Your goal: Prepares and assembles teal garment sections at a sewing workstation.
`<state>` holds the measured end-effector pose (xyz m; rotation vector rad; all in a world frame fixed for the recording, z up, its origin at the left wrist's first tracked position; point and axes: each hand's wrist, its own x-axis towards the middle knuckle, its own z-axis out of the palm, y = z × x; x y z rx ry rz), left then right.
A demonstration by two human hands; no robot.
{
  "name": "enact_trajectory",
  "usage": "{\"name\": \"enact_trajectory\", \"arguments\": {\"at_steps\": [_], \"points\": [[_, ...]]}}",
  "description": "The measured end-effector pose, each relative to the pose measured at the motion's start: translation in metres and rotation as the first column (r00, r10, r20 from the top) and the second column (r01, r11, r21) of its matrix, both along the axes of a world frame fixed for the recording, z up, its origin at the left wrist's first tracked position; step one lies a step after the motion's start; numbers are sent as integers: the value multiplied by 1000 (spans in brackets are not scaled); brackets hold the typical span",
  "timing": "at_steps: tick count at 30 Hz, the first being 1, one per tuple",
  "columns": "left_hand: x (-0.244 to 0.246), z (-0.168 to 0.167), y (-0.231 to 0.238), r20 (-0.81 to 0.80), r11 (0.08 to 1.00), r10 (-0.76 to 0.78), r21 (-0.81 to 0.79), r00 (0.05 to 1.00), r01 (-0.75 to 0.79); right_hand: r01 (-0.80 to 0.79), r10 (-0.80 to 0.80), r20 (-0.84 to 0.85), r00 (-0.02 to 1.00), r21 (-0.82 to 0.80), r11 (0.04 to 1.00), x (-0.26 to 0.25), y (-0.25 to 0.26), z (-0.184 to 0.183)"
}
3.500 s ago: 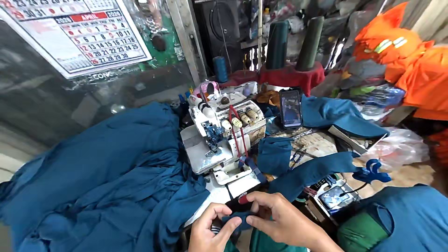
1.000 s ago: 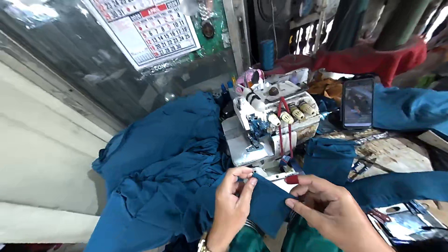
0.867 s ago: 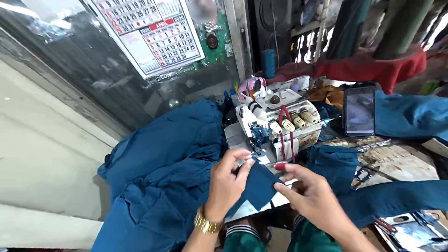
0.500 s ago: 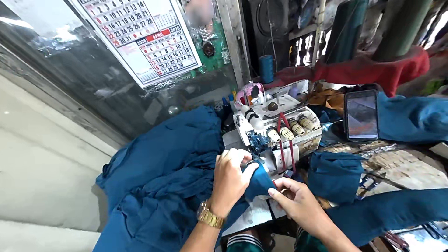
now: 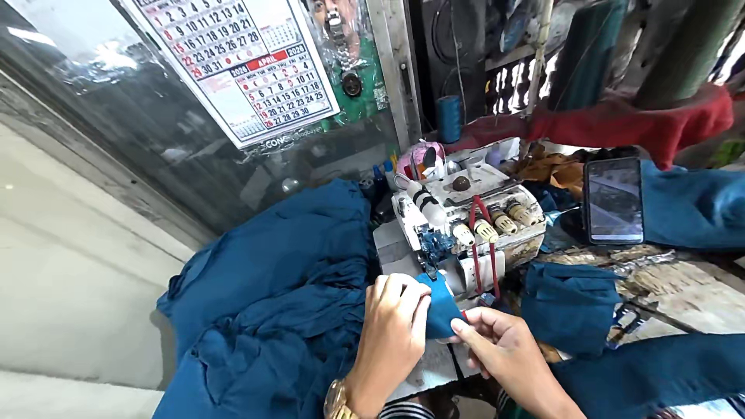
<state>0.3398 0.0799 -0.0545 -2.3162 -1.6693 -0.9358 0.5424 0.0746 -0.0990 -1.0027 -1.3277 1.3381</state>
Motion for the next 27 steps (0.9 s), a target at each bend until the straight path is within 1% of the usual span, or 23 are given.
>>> {"name": "enact_trajectory", "arguments": {"at_steps": [3,5,7,9,12,14,16,18,21,23,24,25,26,27], "points": [[6,4,-7,109,999,39,8,993,-40,32,-32,-34,999,-19,999,1,-2,1],[5,0,8,96,998,54,30,994,-57,61,-63,-45,997,-40,997,-7,3,3],[-6,3,32,67,998,59,11,996,-60,120,-123,-36,992,-68,990,-20,16,8],[-18,12,53,54,995,76,-70,996,-72,187,-191,-32,981,-92,978,-33,32,8],[-28,14,66,62,967,142,-221,988,-126,199,-203,-52,978,-70,977,-36,37,3],[-31,14,61,86,939,224,-287,971,-192,157,-157,-21,987,9,988,-30,28,-1],[-37,14,55,99,918,286,-315,953,-242,81,-80,-11,997,76,994,-25,19,-4],[-44,18,47,83,924,305,-267,949,-273,-36,36,-2,999,81,996,-23,11,1],[-50,13,23,38,947,313,-95,949,-308,-195,196,7,981,110,975,-23,2,16],[-37,0,-7,37,962,272,7,962,-273,-291,292,16,956,164,943,-19,-1,18],[-22,-7,-23,64,975,220,15,973,-222,-314,315,26,949,195,929,-14,0,17],[-3,-17,-36,115,988,151,17,982,-154,-300,302,24,953,213,930,-9,3,15],[16,-26,-42,188,997,71,17,980,-76,-225,230,4,973,218,950,-4,8,14],[32,-33,-43,269,1000,6,0,963,-6,-89,94,-12,996,214,973,-1,16,13]]}}
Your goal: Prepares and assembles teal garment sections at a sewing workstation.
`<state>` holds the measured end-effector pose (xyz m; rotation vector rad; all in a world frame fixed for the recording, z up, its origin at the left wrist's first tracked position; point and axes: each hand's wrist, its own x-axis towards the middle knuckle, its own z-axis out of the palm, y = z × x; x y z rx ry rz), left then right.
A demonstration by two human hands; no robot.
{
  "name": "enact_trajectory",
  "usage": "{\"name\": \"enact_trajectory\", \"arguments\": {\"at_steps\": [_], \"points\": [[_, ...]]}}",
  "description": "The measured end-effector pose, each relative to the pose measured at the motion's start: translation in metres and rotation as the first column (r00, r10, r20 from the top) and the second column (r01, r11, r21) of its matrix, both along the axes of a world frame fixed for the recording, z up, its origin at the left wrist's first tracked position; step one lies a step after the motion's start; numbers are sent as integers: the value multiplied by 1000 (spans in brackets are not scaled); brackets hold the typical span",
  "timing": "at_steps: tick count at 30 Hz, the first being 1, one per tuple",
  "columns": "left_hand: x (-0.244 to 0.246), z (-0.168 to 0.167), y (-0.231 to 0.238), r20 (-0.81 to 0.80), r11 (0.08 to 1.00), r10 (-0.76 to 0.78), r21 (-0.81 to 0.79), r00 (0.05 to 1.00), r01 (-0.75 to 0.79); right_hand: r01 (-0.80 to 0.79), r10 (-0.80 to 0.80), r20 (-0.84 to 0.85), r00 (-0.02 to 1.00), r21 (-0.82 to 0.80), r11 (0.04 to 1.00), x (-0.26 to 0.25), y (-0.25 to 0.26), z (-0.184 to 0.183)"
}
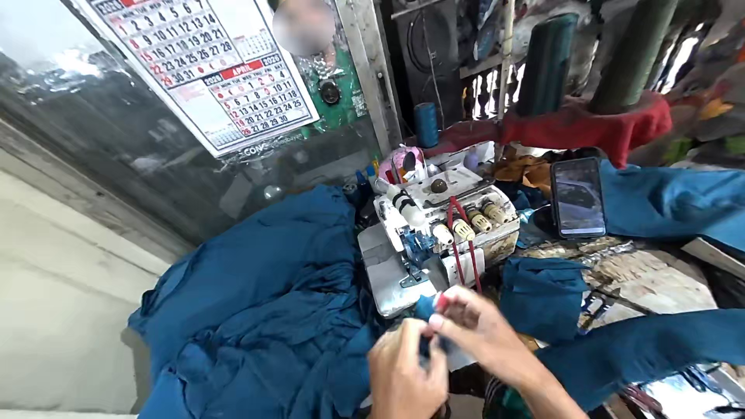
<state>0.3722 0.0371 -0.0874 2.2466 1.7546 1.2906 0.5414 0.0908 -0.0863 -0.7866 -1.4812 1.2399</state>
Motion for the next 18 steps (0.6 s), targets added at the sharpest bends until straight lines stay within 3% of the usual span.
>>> {"name": "enact_trajectory", "arguments": {"at_steps": [2,4,8,12,18], "points": [[15,1,2,198,985,-101,-118,975,126,305,-304,22,952,-11,952,-2,15,-9],[9,6,1,400,962,-127,-172,908,211,409,-408,24,913,-9,913,-4,14,-17],[-3,-1,-14,629,979,-80,-99,773,181,248,-249,-52,967,-30,968,1,-21,-24],[-4,-8,-28,735,953,-1,-204,678,222,180,-184,-64,981,-66,981,8,-36,-14],[-13,-5,-41,739,945,5,-225,674,239,93,-100,165,981,50,994,30,-44,-17]]}}
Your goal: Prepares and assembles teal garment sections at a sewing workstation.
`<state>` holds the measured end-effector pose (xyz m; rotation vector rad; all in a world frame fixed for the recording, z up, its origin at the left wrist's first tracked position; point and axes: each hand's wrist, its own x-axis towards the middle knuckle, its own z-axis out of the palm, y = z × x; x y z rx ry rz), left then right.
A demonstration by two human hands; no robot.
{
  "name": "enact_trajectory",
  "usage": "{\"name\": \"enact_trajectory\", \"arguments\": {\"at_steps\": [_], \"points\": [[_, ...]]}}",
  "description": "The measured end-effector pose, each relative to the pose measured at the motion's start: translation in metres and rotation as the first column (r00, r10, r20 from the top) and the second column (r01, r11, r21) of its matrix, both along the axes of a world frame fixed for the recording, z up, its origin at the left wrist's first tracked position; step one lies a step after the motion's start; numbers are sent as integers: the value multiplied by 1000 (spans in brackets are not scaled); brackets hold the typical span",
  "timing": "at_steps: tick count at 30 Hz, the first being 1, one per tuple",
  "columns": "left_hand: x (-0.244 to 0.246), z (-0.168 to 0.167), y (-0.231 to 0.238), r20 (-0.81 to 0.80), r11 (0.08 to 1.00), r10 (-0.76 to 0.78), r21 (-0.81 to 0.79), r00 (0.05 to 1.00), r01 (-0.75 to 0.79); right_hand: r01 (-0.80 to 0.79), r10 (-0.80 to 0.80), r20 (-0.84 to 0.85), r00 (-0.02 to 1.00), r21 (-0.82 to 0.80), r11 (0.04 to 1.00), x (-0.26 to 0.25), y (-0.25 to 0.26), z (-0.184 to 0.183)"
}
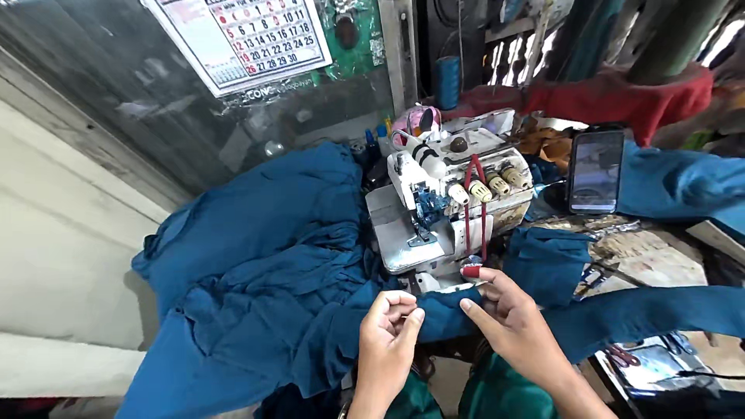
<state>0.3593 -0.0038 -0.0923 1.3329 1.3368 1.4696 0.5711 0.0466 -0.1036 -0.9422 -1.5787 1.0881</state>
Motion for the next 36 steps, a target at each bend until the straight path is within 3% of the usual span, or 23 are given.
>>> {"name": "enact_trajectory", "arguments": {"at_steps": [3,10,15,17,21,25,29,33,36], "points": [[-7,0,0,35,998,-24,-53,999,26,-8,-6,176,984,77,997,8,0,-3],[-7,16,-4,61,994,-69,-75,996,74,3,-51,273,961,174,985,8,-9,4],[17,18,-6,-22,998,-65,9,998,65,177,-219,195,956,210,962,-1,-22,2],[30,8,-3,-102,999,-51,-22,994,49,193,-200,99,975,79,978,-7,-27,-8],[34,3,-8,-186,994,-97,-74,978,85,15,-36,-83,996,-241,970,2,-49,0],[30,1,-9,-167,982,-168,-112,972,151,44,-56,-35,998,-286,957,3,-44,-4],[27,3,-11,-189,986,-163,-75,968,151,-47,18,-84,996,-361,931,7,-40,5],[33,-3,-14,-255,994,-100,25,962,110,26,-60,-85,995,-353,935,-1,-42,6],[40,-15,-23,-393,992,34,128,919,18,68,-114,-117,987,-341,938,-5,-47,6]]}}
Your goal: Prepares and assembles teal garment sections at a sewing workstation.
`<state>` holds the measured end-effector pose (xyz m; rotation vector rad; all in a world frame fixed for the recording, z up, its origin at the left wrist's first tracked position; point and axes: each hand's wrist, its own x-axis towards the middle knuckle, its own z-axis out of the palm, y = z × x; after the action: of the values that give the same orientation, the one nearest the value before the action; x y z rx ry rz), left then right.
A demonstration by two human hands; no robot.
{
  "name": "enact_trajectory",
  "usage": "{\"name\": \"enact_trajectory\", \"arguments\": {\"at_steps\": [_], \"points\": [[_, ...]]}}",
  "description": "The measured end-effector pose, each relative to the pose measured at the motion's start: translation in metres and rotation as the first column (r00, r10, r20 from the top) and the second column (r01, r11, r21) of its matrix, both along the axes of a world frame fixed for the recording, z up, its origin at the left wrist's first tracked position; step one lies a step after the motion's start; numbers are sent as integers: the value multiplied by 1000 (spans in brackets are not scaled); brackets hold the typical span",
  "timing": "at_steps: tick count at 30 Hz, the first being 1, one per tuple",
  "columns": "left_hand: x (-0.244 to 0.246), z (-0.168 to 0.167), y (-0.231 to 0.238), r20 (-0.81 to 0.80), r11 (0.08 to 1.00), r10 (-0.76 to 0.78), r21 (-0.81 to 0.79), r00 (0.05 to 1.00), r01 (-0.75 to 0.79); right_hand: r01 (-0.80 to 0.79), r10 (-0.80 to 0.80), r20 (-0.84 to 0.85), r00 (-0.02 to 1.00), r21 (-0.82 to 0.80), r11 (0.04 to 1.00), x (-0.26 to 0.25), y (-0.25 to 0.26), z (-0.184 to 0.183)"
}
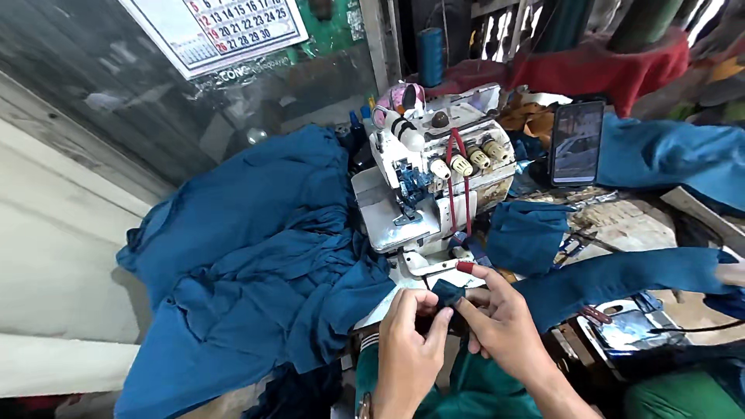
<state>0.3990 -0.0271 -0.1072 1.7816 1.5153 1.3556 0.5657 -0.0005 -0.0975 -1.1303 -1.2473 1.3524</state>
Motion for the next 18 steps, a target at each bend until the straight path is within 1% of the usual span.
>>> {"name": "enact_trajectory", "arguments": {"at_steps": [2,4,6,8,10,12,13,14,15,17,18], "points": [[7,-7,-6,-96,997,74,18,993,-72,15,-15,-29,999,-2,1000,-3,-4,-1],[14,-16,-8,-129,993,119,42,985,-114,47,-47,-53,997,8,999,-7,-7,-5],[17,-21,-7,-116,985,154,97,981,-143,84,-82,-66,994,17,996,-10,-7,-8],[18,-22,-8,-95,981,168,118,981,-156,94,-92,-71,993,29,995,-10,-8,-8],[17,-23,-11,-82,980,163,125,983,-152,92,-88,-78,993,54,994,-11,-12,-8],[16,-23,-12,-54,985,123,125,991,-116,89,-80,-145,986,54,995,-14,-16,-10],[14,-20,-14,-13,992,85,94,996,-84,70,-63,-213,975,26,997,-15,-18,-10],[12,-16,-16,68,999,35,25,997,-37,41,-45,-283,958,-20,999,-15,-19,-10],[9,-10,-19,192,997,-11,-71,981,25,11,-38,-333,942,-84,996,-16,-21,-11],[3,1,-21,458,953,-29,-255,888,163,-2,-88,-365,927,-238,971,-19,-23,-11],[1,3,-20,557,924,-34,-298,830,238,-15,-85,-332,939,-286,958,-20,-21,-11]]}}
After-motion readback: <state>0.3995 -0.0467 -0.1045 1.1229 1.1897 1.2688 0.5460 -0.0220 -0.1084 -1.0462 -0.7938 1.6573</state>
